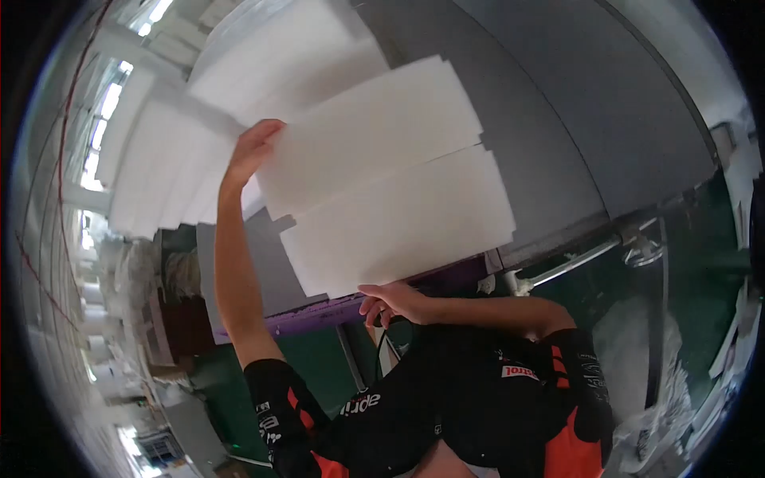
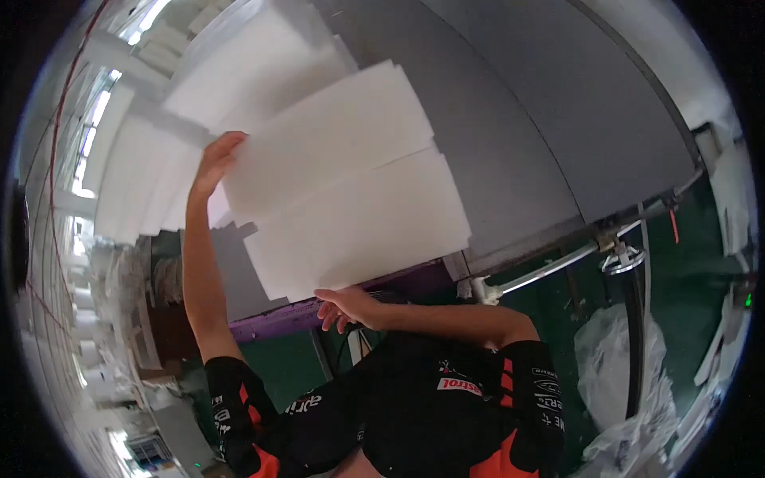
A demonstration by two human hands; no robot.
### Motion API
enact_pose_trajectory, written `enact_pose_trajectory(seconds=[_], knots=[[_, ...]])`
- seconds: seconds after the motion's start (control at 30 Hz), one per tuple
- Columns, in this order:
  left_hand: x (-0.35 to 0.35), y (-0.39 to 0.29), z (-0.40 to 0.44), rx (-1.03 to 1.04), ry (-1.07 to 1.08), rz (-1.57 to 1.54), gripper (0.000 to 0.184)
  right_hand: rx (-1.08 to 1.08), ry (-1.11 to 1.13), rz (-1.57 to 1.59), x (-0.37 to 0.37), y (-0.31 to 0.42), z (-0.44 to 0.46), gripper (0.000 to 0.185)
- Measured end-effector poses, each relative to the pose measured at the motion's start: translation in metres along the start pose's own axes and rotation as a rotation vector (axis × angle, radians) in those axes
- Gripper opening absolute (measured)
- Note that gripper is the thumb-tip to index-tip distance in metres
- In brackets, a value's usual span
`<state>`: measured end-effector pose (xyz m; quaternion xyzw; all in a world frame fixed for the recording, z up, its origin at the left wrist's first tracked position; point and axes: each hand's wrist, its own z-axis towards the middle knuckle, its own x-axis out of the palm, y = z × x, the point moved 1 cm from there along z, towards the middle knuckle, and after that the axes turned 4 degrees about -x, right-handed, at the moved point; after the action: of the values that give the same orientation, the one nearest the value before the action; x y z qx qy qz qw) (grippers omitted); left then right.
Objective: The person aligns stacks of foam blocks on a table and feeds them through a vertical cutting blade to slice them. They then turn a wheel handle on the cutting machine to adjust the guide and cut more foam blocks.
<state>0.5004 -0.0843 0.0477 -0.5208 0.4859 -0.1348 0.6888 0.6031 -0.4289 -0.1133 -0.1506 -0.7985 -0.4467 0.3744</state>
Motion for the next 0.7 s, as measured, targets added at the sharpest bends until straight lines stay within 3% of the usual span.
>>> enact_pose_trajectory(seconds=[0.07, 0.13, 0.2, 0.23, 0.3, 0.37, 0.4, 0.43, 0.47, 0.53, 0.57, 0.6, 0.63, 0.7], knots=[[0.012, 0.030, 0.028, -0.079, 0.106, 0.021, 0.043, 0.054, 0.133, 0.027, 0.002, 0.009, -0.009, 0.046], [0.020, 0.075, 0.050, -0.122, 0.195, 0.231, 0.045, 0.108, 0.276, 0.026, -0.009, 0.025, -0.014, 0.048], [0.043, 0.094, 0.044, -0.131, 0.042, 0.323, 0.044, 0.037, 0.339, -0.212, -0.012, 0.052, -0.048, 0.045], [0.049, 0.104, 0.035, -0.136, 0.045, 0.328, 0.044, -0.158, 0.318, -0.379, -0.012, 0.080, -0.072, 0.040], [0.054, 0.131, 0.012, -0.261, -0.319, 0.000, 0.045, -0.515, -0.064, -0.553, -0.045, 0.106, -0.089, 0.031], [0.055, 0.167, -0.022, -0.256, -0.366, -0.072, 0.048, -1.143, -0.246, -0.429, -0.116, 0.132, -0.077, 0.025], [0.060, 0.170, -0.039, -0.268, -0.392, -0.077, 0.048, -1.094, -0.655, -0.669, -0.129, 0.163, -0.087, 0.028], [0.071, 0.176, -0.055, -0.328, -0.370, -0.209, 0.051, -1.283, -0.501, -0.660, -0.176, 0.172, -0.069, 0.035], [0.087, 0.177, -0.066, -0.380, -0.355, -0.344, 0.055, -1.356, -0.268, -0.325, -0.208, 0.172, -0.054, 0.045], [0.119, 0.184, -0.093, -0.479, -0.341, -0.619, 0.063, -0.591, -0.792, -0.446, -0.211, 0.200, -0.050, 0.074], [0.139, 0.169, -0.097, -0.302, -0.411, -0.614, 0.070, -0.806, -0.548, -0.574, -0.227, 0.193, -0.032, 0.076], [0.146, 0.158, -0.096, -0.492, -0.444, -0.699, 0.072, -0.590, -0.612, -0.416, -0.249, 0.186, -0.019, 0.076], [0.148, 0.114, -0.084, -0.682, -0.465, -0.795, 0.075, -0.366, -0.686, -0.266, -0.224, 0.190, -0.025, 0.076], [0.154, 0.132, -0.088, -0.740, -0.406, -1.012, 0.072, -0.407, -0.721, -0.306, -0.207, 0.183, -0.031, 0.080]])
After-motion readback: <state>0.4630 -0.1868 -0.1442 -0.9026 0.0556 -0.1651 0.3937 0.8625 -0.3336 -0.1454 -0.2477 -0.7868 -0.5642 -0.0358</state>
